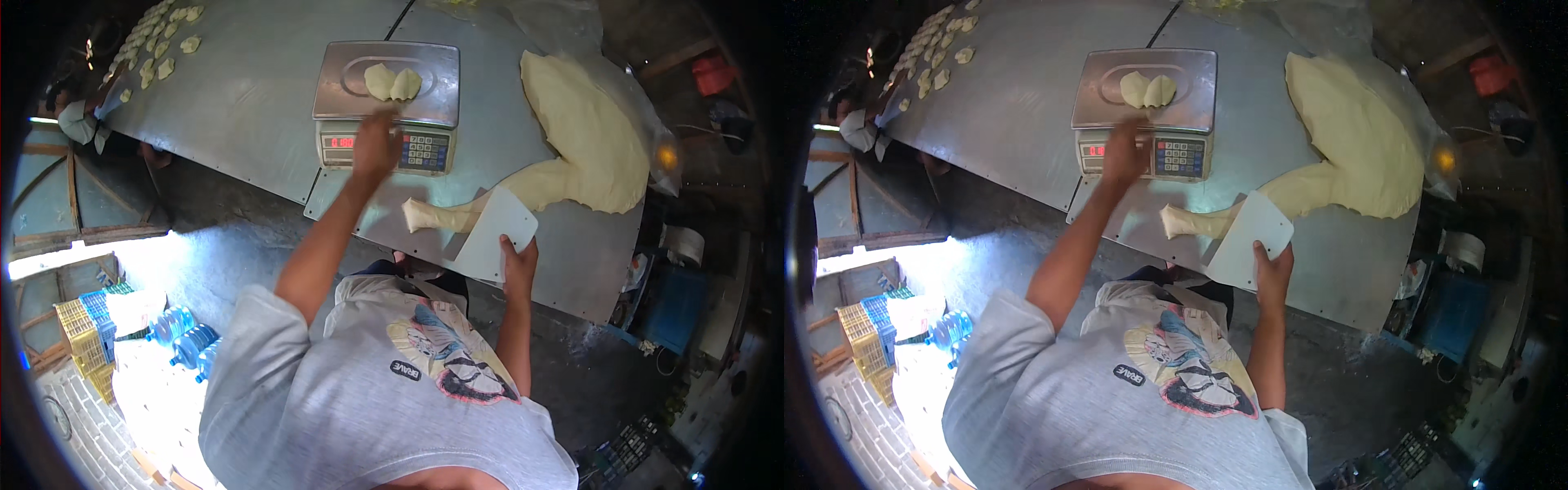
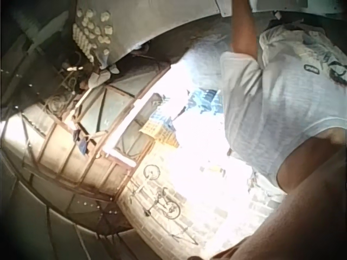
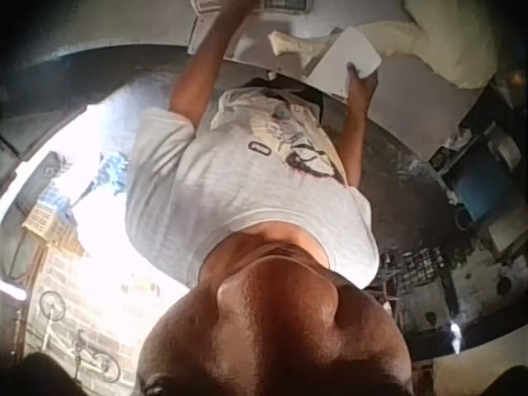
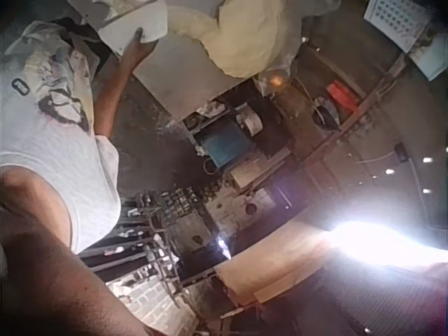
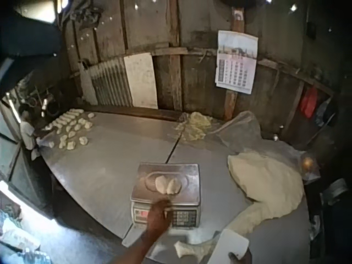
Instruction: The person uses a scraper to cut pieces of dough from a large roll, places each piece on a digital scale to weigh it, and then sets the weighed pieces onto a metal table.
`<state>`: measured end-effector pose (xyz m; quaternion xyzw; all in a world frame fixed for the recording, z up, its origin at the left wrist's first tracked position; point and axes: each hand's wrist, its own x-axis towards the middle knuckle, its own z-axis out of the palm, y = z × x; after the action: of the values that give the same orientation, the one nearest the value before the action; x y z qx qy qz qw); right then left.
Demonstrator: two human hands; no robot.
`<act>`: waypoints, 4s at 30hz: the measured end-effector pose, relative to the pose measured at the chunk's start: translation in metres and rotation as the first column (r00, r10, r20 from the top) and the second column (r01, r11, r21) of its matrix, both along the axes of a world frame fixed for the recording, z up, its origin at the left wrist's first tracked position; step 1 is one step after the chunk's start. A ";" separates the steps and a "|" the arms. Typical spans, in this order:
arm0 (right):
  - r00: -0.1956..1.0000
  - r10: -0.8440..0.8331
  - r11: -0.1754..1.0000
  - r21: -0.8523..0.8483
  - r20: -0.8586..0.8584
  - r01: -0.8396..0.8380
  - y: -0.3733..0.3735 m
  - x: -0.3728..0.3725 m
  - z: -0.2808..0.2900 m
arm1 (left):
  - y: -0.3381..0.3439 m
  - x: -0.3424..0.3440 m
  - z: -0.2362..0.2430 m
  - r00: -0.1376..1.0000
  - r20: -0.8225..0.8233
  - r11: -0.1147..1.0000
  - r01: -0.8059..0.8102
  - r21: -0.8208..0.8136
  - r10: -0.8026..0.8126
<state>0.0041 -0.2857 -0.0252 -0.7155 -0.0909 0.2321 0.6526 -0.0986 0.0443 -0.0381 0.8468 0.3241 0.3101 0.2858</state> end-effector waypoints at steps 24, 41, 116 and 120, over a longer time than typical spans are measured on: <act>0.812 0.577 0.776 -0.370 0.091 -0.511 0.078 -0.056 -0.063 | -0.034 -0.074 0.022 0.954 0.241 0.971 -0.128 -0.204 0.176; 0.797 0.504 0.778 -0.575 0.333 -0.252 0.048 -0.040 0.013 | -0.112 -0.068 -0.076 0.902 -0.168 0.839 0.282 -0.466 -0.397; 0.987 -0.140 0.976 -0.176 -0.077 0.125 -0.047 0.000 0.009 | -0.030 0.060 -0.004 0.949 -0.178 0.950 -0.218 0.223 0.259; 0.995 -0.073 0.992 -0.111 -0.073 0.065 -0.044 0.010 0.006 | 0.053 0.094 0.014 0.854 -0.340 0.917 -0.346 0.196 0.395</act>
<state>0.0142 -0.3294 -0.0189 -0.7433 -0.0284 0.2413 0.6233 -0.0043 0.0977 -0.0240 0.8280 0.5091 0.2130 0.0992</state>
